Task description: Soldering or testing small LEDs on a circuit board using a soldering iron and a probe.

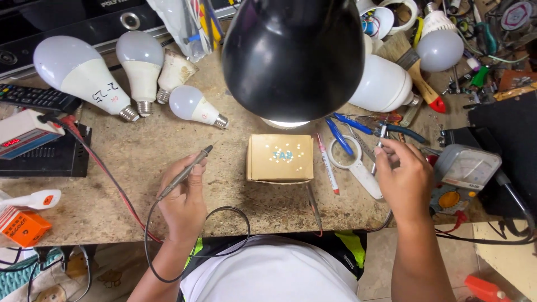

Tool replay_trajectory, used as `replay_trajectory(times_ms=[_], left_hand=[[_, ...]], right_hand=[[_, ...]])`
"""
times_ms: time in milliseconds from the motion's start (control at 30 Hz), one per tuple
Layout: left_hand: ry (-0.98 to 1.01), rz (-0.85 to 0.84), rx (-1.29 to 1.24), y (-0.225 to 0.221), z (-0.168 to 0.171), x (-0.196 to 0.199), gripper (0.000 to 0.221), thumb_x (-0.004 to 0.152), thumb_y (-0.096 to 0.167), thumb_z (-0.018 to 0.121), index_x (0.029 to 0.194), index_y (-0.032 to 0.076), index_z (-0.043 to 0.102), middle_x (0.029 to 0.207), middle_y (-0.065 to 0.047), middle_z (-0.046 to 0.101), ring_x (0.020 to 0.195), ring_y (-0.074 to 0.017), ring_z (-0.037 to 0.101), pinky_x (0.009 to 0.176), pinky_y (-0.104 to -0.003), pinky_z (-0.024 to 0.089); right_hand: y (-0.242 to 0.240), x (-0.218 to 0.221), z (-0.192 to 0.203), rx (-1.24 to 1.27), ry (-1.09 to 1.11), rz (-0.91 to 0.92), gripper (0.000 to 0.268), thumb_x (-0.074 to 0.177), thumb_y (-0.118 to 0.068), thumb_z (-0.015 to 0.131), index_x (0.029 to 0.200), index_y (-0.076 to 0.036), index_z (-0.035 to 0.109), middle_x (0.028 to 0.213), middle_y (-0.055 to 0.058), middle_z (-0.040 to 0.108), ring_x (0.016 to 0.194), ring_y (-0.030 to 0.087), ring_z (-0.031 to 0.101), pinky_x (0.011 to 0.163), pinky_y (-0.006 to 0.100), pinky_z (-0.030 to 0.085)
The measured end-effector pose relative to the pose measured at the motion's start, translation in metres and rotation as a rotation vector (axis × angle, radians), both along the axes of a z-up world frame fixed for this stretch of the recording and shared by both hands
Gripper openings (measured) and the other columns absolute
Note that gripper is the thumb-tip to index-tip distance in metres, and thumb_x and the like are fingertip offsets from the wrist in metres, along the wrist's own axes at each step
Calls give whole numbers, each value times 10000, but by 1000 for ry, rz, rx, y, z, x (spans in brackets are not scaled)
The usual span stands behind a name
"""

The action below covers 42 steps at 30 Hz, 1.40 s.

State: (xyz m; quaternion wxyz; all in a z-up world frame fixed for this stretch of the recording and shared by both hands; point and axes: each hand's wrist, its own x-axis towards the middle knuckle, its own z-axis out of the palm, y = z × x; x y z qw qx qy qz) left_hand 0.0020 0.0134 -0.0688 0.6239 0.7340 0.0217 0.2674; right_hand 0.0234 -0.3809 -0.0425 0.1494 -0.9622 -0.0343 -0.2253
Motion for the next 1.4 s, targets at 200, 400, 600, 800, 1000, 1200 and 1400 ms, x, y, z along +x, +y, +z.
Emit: replay_trajectory(times_ms=[200,400,600,800,1000,1200,1400], left_hand=[[1,8,-9,-1,1,0,136,1034,-28,591,1158,-5,643,1091,-179,688,1008,-322,744,840,-423,638],[1,9,-20,6,5,0,129,1012,-21,620,1133,-10,663,998,-177,701,967,-321,751,817,-440,645],[46,-66,49,16,-3,-4,166,1036,58,600,1191,14,637,1155,-154,698,1054,-264,764,890,-302,641],[54,-63,20,16,-2,-4,176,1041,63,590,1203,8,631,1150,-155,685,1053,-265,763,880,-295,647],[46,-51,44,15,-4,-3,171,1040,48,591,1202,10,627,1176,-162,682,1051,-273,761,907,-311,637],[46,-60,63,16,-3,-2,166,1044,67,594,1198,19,632,1147,-151,696,1046,-255,763,887,-293,635],[40,-28,73,17,-2,-1,183,1044,71,596,1211,10,638,1124,-147,698,1032,-239,754,879,-288,624]], right_hand=[[4,31,-22,-300,339,-136,247,1000,-329,661,1135,-188,812,1006,65,731,938,315,724,842,474,558],[2,37,-9,-312,442,-97,264,1005,-379,614,1160,-271,800,1074,23,730,1067,307,704,913,505,534],[13,38,4,-160,504,-98,216,1052,-259,620,1106,-80,728,1128,114,692,996,351,652,976,560,423],[32,11,66,119,292,-57,176,1132,-111,546,1244,24,561,1070,157,724,931,327,659,752,469,465],[76,8,99,23,244,634,338,957,-114,659,1266,12,606,1009,140,698,836,202,684,770,294,629],[95,65,125,-147,137,954,219,914,-223,741,1108,-124,759,1054,51,764,919,236,667,833,412,386],[116,98,124,40,260,1165,257,917,-24,712,1171,10,724,1127,134,773,1081,229,756,1103,348,549]])
